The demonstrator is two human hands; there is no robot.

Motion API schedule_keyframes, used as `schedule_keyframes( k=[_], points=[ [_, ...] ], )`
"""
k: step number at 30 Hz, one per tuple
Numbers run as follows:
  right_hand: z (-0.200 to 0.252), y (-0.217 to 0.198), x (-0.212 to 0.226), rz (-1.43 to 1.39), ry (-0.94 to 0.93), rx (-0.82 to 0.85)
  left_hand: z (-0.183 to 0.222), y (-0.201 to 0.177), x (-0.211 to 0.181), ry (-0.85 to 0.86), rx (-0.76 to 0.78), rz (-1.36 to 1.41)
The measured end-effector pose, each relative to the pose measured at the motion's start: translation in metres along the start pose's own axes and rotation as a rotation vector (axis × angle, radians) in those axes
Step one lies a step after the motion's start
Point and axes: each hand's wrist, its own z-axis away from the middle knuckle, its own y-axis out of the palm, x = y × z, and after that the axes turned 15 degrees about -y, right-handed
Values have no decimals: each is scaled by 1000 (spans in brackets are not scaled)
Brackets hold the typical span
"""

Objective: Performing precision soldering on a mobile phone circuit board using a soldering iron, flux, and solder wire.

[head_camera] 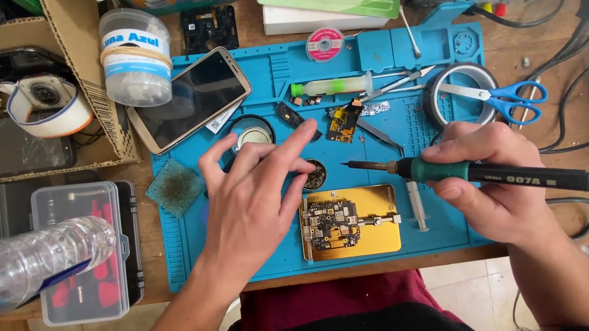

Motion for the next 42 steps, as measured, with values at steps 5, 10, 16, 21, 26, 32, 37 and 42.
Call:
schedule_keyframes(
  k=[5,10,16,21,26,32,37,42],
  points=[
    [4,0,-4,33,24,26,0,-7,3,-20,-54,4],
    [-25,7,7,-5,20,88,1,-12,4,-59,-70,26],
    [-67,18,12,134,-1,330,2,-6,7,-24,-24,-194],
    [-87,30,13,235,-35,504,4,-4,8,-4,-61,-198],
    [-87,37,21,301,-127,541,5,-2,8,-13,-63,-181],
    [-84,50,12,357,-190,590,6,0,8,-11,-84,-167],
    [-92,50,13,324,-157,594,5,0,9,-24,-59,-165],
    [-92,52,17,343,-269,618,4,-1,9,-28,-65,-150]
  ],
)
